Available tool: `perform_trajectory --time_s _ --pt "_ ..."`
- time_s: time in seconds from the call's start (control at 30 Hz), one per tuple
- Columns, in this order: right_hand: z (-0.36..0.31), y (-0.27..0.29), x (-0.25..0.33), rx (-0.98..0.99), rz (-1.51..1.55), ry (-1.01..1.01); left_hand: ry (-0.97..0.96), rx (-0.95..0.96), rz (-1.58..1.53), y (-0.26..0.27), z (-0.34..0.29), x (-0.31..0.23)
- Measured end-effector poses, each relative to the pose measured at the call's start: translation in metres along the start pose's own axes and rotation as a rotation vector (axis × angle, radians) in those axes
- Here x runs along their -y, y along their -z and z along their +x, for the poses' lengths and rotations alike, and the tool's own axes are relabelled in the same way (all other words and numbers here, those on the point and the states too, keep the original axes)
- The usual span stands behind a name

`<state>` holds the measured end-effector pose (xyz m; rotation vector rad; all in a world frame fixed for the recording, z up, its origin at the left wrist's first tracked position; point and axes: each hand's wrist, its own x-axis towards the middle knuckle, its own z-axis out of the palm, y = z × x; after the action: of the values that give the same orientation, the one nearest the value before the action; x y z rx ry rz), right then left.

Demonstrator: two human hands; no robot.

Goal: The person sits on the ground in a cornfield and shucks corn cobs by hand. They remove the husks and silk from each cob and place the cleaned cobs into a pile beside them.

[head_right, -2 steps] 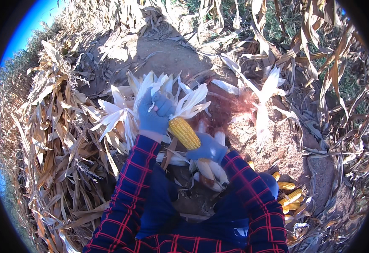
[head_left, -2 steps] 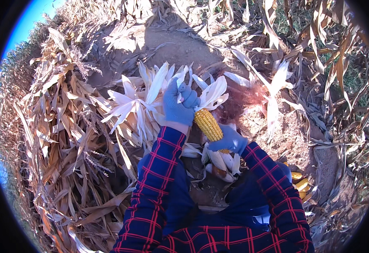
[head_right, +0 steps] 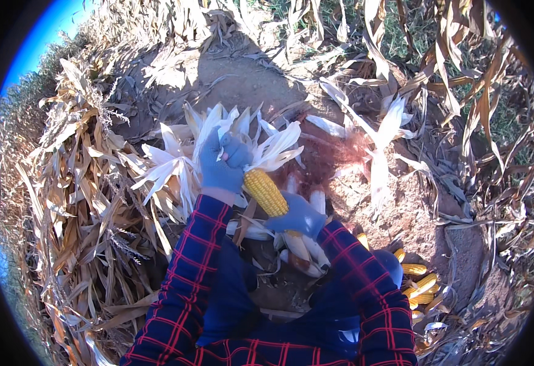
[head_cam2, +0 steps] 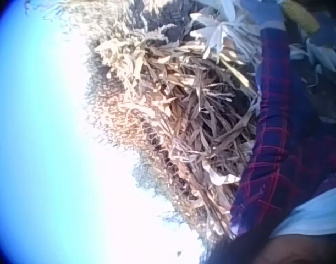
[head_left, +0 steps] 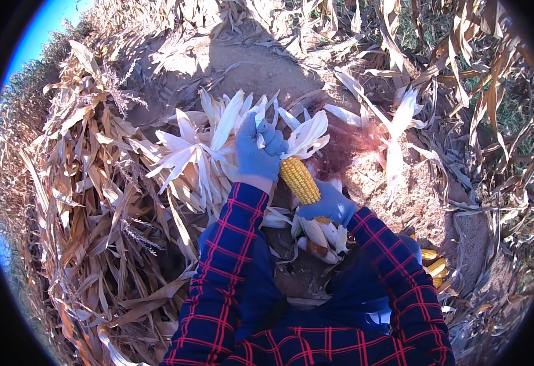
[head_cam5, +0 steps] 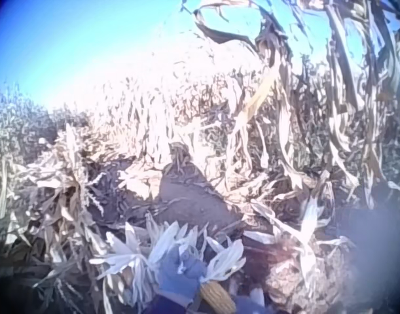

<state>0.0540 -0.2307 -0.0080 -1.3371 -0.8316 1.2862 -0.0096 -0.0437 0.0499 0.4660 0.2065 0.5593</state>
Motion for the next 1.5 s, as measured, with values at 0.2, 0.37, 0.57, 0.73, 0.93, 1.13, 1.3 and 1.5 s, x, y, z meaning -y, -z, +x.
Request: perform_trajectory --time_s 0.2,0.37,0.57,0.73,0.93,1.13,1.3,1.5 --pt "-0.003 -0.023 -0.003 -0.126 0.253 -0.044 -0.350 -0.264 0.338 -0.024 0.012 0.013" --pt "-0.005 0.000 0.015 -0.364 -0.567 -0.227 -0.338 -0.416 0.972 0.003 0.022 -0.010" --pt "-0.019 0.023 0.008 -0.367 -0.989 -0.220 -0.322 -0.499 2.157 0.047 0.027 -0.046" --pt "-0.016 0.023 0.012 -0.377 -0.980 -0.088 0.435 -0.451 2.303 0.051 0.032 -0.072" --pt "-0.019 0.025 0.011 -0.434 -1.038 0.077 -0.334 -0.525 2.124 0.071 0.033 -0.054" --pt "-0.018 0.024 0.010 -0.404 -1.079 0.116 0.005 0.100 1.385 0.048 0.028 -0.021" --pt "-0.018 0.015 0.023 -0.342 -1.083 0.101 0.116 0.053 1.437 0.011 0.015 -0.003" --pt "-0.018 0.018 0.015 -0.389 -1.114 0.132 0.000 -0.206 1.017 0.033 0.028 0.007"
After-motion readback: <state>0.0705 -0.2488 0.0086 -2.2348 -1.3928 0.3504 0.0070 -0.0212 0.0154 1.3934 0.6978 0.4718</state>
